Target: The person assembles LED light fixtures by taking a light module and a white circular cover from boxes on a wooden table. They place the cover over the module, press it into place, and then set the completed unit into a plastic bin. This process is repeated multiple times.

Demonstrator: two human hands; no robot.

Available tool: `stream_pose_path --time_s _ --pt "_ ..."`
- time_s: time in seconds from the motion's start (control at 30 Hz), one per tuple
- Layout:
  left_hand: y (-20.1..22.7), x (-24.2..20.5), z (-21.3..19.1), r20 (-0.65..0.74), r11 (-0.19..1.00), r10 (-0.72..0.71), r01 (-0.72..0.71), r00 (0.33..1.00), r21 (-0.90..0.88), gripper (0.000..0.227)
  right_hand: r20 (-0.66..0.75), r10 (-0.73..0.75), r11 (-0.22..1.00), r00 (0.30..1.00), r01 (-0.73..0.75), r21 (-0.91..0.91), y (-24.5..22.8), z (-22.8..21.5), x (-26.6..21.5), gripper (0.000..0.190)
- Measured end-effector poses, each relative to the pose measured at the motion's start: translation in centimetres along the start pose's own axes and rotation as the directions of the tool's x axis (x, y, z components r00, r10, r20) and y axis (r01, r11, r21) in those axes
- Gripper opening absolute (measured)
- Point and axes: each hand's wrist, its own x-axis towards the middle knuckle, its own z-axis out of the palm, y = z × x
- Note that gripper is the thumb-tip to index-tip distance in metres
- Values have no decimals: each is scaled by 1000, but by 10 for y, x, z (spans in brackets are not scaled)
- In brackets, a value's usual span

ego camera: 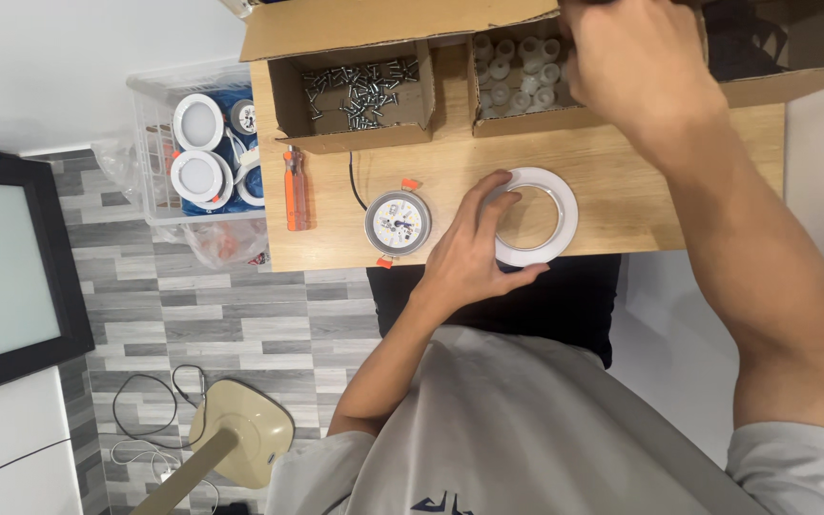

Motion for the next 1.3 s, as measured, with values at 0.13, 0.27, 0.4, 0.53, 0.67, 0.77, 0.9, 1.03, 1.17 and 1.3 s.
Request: stream_pose_path --time_s 0.13,0.27,0.4,0.53,0.67,0.77,0.9,1.03,1.17,1.3 --pt "0 1 0 11 1000 -11 11 1000 10 89 -195 10 994 981 -31 -105 -12 -14 -15 57" --pt "1 1 1 16 1000 -24 24 1000 18 91 -306 14 996 952 -40 -77 -15 -13 -26 35" --pt "-1 1 2 18 1000 -18 18 1000 11 89 -383 -2 1000 924 -10 -28 -7 -3 -39 18" --pt "-2 2 1 24 1000 -9 8 1000 13 89 -571 -59 950 819 221 220 -13 -16 -55 19" --pt "-3 2 1 22 1000 6 -7 1000 10 89 -629 51 789 775 355 502 -17 -29 -73 24" --pt "-2 3 0 30 1000 1 0 1000 -3 90 -572 163 707 804 309 636 -15 -31 -94 19" --pt "3 4 -7 31 998 -16 18 999 -52 96 -480 295 479 826 307 823 -16 -14 -115 21" --pt "8 4 -13 -38 969 -16 6 999 -246 91 -277 436 279 856 164 946 -18 3 -138 29" --pt "13 5 -13 -117 963 29 -60 993 -263 94 -94 457 122 885 42 992 -31 21 -148 31" --pt "11 13 -13 -132 976 68 -93 989 -195 96 -17 423 74 906 -16 997 -50 33 -149 34"
